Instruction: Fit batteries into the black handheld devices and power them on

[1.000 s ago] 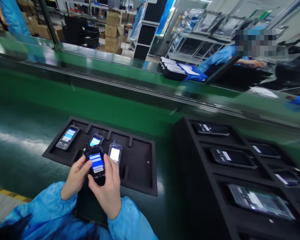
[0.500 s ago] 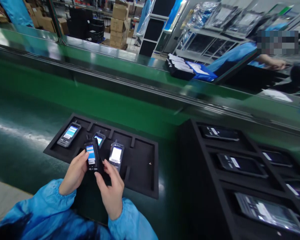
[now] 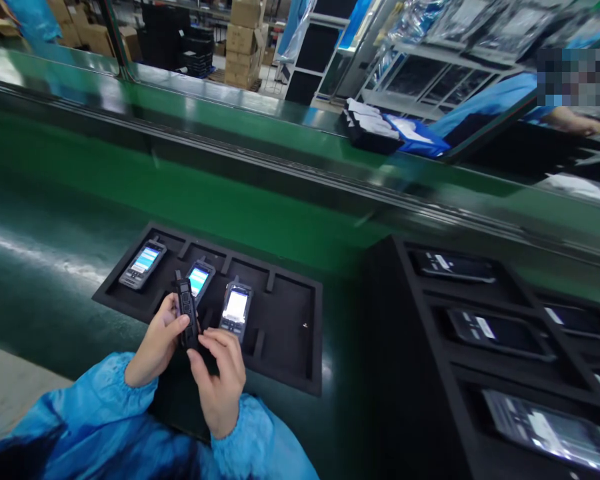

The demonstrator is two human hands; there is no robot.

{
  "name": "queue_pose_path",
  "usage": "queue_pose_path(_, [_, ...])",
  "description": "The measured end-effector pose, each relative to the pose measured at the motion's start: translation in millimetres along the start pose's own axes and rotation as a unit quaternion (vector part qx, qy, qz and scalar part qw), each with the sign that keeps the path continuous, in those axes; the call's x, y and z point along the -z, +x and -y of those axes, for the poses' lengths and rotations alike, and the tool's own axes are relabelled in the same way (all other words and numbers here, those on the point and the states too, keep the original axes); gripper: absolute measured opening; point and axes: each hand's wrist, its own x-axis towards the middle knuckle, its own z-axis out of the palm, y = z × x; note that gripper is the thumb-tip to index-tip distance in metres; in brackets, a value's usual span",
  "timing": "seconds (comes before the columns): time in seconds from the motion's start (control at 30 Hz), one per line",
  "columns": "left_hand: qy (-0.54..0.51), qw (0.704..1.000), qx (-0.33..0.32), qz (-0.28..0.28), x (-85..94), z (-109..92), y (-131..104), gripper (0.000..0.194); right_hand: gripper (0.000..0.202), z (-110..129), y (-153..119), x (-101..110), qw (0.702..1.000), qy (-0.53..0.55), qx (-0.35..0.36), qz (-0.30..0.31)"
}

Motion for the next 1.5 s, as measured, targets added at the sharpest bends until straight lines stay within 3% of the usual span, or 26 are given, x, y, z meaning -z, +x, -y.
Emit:
queue_pose_path(0.4, [0.008, 0.999, -0.005, 0.037, -0.3, -0.4, 0.0, 0.042, 0.017, 5.5, 6.3, 1.9, 0.999, -0.008, 0.039, -0.035])
queue_pose_path(0.63, [0.019, 0.999, -0.016, 0.029, 1.5, 2.8, 0.7, 0.048, 0.021, 5.2, 5.0, 0.2, 0.997, -0.043, 0.06, -0.004])
queue_pose_path(0.8, [0.029, 0.999, -0.019, 0.041, 1.4, 4.4, 0.5, 0.049, 0.029, 3.3, 3.5, -1.6, 0.998, -0.024, 0.053, -0.014])
queue_pose_path(0.97, [0.022, 0.999, -0.02, 0.033, 1.2, 4.7, 1.0, 0.052, 0.026, -1.3, 1.1, -2.4, 1.0, -0.021, 0.022, -0.009])
queue_pose_path(1.4, [0.0, 0.999, 0.008, 0.034, 1.4, 2.2, 0.0, 0.045, 0.041, 2.5, 2.9, -0.6, 0.996, -0.038, 0.058, 0.057])
queue_pose_path(1.5, [-0.007, 0.999, 0.016, 0.034, 0.8, -1.1, -0.8, 0.044, 0.044, 2.1, 1.4, -0.8, 0.995, 0.01, -0.014, 0.098])
